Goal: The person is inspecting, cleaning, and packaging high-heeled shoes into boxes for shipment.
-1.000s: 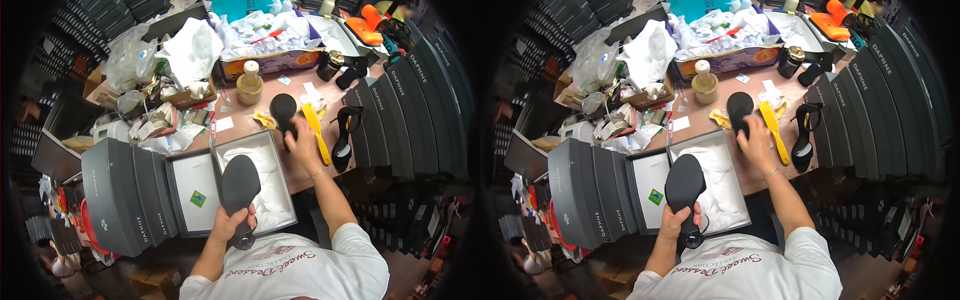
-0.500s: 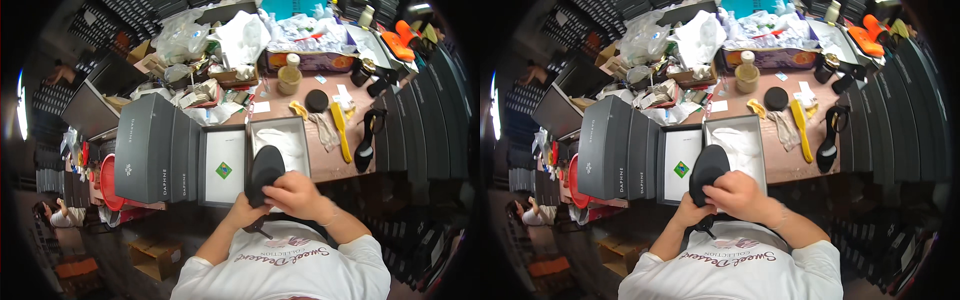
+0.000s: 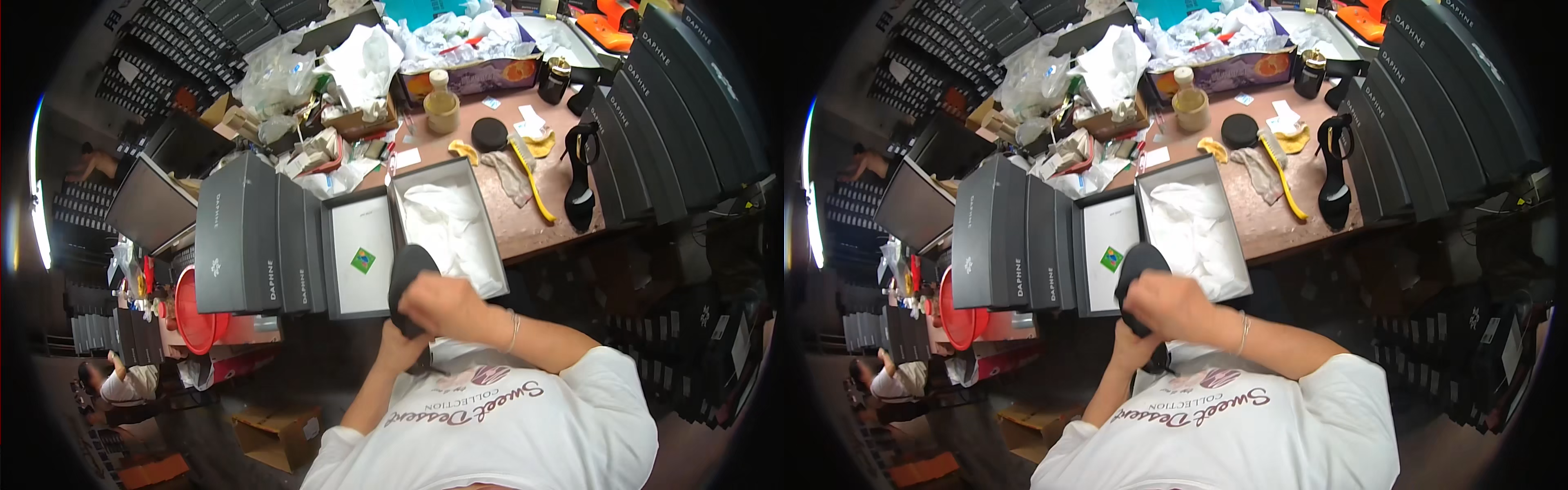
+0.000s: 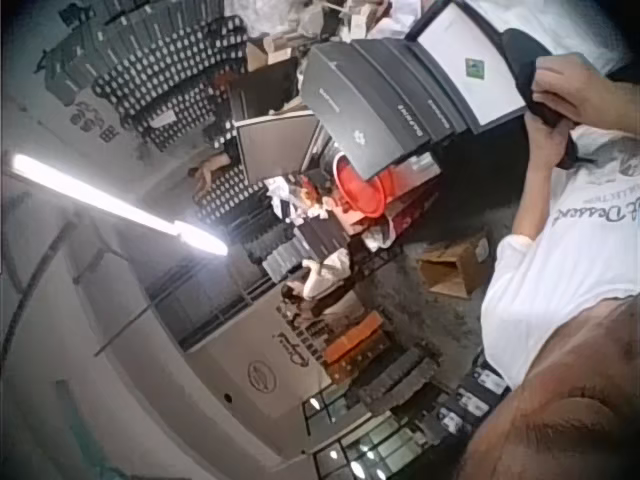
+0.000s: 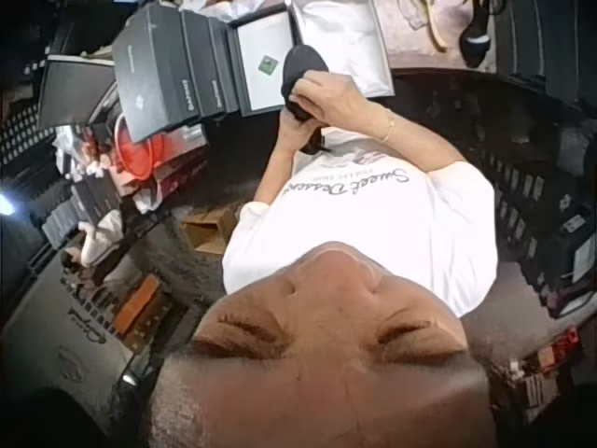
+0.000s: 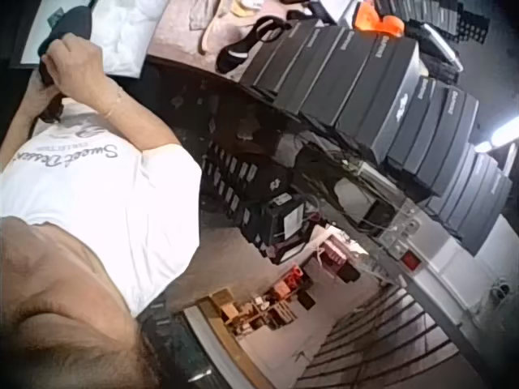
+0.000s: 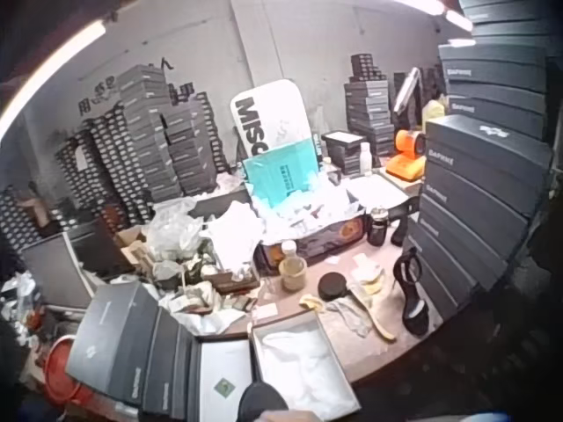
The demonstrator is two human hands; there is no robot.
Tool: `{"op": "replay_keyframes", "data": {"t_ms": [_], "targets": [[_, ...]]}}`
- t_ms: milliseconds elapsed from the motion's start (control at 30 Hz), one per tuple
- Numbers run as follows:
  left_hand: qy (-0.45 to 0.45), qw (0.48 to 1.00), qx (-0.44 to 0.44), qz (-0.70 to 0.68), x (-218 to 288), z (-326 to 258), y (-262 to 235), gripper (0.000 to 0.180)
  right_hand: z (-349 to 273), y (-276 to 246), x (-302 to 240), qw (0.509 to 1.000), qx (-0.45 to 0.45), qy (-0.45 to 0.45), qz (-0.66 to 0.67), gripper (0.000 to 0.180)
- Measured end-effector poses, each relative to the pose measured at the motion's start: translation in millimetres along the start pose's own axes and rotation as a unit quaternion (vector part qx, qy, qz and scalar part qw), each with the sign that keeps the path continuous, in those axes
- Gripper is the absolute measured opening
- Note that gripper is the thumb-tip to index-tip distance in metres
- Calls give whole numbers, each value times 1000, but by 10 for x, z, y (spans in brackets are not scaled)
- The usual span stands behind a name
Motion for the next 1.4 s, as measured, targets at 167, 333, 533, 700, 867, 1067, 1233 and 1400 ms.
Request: {"op": "replay_keyframes", "data": {"t_ms": [167, 333, 533, 700, 867, 1067, 1233, 1400], "targets": [[-176, 975, -103, -87, -17, -60, -17, 11, 132, -40, 294, 993, 51, 13, -105, 11], [-87, 994, -57, -33, -141, -108, -101, 6, 86, 103, 238, 995, 29, -9, -97, 13], [-116, 937, -88, -318, -244, -108, -156, 51, 63, 166, 107, 999, 32, -32, -14, 12], [-278, 858, 7, -432, -177, -39, -198, 82, -62, 174, -13, 982, -91, -148, -69, 38], [-236, 833, -26, -500, -129, 160, -399, 89, -274, 179, -141, 960, -257, -107, 44, 32], [-170, 882, 165, -407, 12, 589, -512, 71, -371, -282, 233, 976, -160, 144, 22, 22], [-209, 864, 220, -401, 76, 557, -299, 68, -209, 54, -249, 988, -111, -107, -4, 43], [-119, 870, 258, -403, -15, 499, -417, 68, -536, -77, 14, 984, -150, -48, -78, 39]]}}
Point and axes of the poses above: each hand's wrist, its own z-axis towards the middle knuckle, its own y-axis out of the palm, x = y × z, the point moved 1 cm from there along z, towards the middle knuckle, and after that the axes turned 7 degrees about x, right-handed, at the moved point
